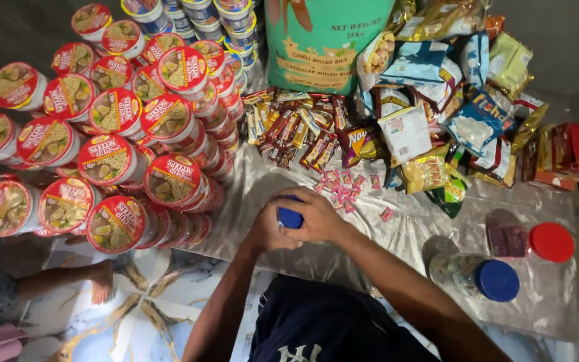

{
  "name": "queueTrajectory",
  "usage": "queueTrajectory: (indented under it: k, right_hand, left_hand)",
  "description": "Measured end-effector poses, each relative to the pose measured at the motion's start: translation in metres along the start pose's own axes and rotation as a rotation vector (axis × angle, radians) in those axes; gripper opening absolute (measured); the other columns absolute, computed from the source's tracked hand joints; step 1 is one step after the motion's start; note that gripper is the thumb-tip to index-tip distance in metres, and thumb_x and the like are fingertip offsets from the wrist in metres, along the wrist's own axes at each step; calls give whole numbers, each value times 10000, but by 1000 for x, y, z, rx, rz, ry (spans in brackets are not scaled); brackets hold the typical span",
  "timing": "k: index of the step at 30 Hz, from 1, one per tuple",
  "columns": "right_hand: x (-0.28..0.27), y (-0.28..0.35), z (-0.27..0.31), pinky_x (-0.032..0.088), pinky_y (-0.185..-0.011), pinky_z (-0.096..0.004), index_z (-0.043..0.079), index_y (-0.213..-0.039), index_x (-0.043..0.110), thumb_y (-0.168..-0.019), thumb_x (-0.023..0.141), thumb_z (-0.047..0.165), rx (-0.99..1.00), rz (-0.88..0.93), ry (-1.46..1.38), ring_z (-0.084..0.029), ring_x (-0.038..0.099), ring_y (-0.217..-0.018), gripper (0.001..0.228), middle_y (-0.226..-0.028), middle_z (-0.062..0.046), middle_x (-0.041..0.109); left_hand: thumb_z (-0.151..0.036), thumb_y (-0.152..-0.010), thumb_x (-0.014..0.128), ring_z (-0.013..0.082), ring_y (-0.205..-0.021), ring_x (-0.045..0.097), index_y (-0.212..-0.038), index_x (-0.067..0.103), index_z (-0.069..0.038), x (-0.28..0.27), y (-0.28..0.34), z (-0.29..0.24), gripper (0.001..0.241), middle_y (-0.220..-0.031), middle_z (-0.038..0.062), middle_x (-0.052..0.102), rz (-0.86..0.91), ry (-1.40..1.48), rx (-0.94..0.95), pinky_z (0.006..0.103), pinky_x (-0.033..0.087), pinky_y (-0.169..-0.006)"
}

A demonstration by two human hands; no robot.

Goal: Organizing various food items including cup noodles, snack bags, and candies on a storage table.

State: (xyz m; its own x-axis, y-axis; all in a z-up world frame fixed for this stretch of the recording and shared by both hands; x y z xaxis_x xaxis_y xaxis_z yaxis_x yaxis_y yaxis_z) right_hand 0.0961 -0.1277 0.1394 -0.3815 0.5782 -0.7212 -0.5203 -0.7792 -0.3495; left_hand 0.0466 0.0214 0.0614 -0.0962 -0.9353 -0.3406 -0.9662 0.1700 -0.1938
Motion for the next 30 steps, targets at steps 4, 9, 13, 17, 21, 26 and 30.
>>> queueTrajectory:
  k: [4, 9, 13, 17, 21, 26, 30]
  right_hand:
    - [7, -7, 19, 558, -980, -441, 133, -1256, 682, -720, 814, 379, 264, -222, 101, -369, 658, -1166, 604, -1290, -180, 653]
    - [-16, -13, 25, 471, -1012, -536, 85, -1443, 549, -708, 845, 535, 670, -141, 182, -469, 522, -1240, 911, -1378, -285, 498]
    - [-79, -24, 41, 370, -1039, -612, 127, -1520, 496, -621, 909, 622, 495, 88, 184, -542, 382, -1320, 1107, -1476, -336, 350]
    - [-77, -13, 33, 386, -1105, -548, 204, -1446, 606, -569, 929, 509, 101, 295, -67, -465, 417, -1401, 982, -1562, -267, 377]
    - [-56, -1, 18, 499, -1126, -408, 240, -1349, 695, -650, 884, 381, 201, 177, -198, -296, 616, -1337, 737, -1503, -112, 579]
    - [-32, 9, 25, 497, -1090, -420, 211, -1309, 714, -658, 892, 337, 379, -243, 8, -330, 600, -1288, 686, -1411, -143, 595]
    - [-54, 3, 24, 462, -1041, -460, 119, -1342, 667, -629, 927, 335, 317, -171, -32, -397, 543, -1262, 789, -1368, -228, 541]
  left_hand:
    - [-345, -496, 1000, 378, -1246, 585, -1435, 426, 22, 30, 4, -22, 1160, -1333, 221, 593, -471, -95, 21, 452, 461, -1064]
    - [-364, -519, 998, 308, -1224, 611, -1435, 387, 21, 46, 0, -20, 1166, -1289, 173, 606, -479, -58, -209, 401, 477, -1051]
    - [-262, -550, 1036, 326, -1335, 597, -1416, 547, -83, 15, 1, -42, 1011, -1429, 219, 559, -153, -189, 328, 396, 487, -1141]
    - [-241, -532, 1004, 274, -1213, 631, -1371, 541, -53, 1, -14, -41, 976, -1299, 142, 636, 240, 144, 137, 388, 503, -1058]
    - [-195, -604, 991, 251, -1192, 644, -1407, 545, -20, 5, -22, -44, 936, -1262, 151, 648, 328, 620, -66, 396, 549, -1061]
    - [-224, -548, 975, 226, -1136, 651, -1406, 484, -60, 36, -15, -52, 1002, -1242, 113, 645, -369, 142, -174, 379, 535, -975]
    - [-228, -531, 980, 216, -1168, 641, -1434, 455, -54, 28, -4, -55, 1059, -1275, 106, 648, -309, 241, -120, 371, 524, -1002]
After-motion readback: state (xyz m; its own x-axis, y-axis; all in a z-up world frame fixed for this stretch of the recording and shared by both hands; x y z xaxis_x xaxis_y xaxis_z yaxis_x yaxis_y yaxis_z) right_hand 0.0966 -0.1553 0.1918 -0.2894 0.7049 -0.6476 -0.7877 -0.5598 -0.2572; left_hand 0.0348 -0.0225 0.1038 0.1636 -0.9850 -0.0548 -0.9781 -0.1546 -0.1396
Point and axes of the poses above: each hand's wrist, its own y-axis away from the middle knuckle, its own x-axis out of the palm, z = x × y, the point moved 4 cm from there along -y, towards the middle knuckle
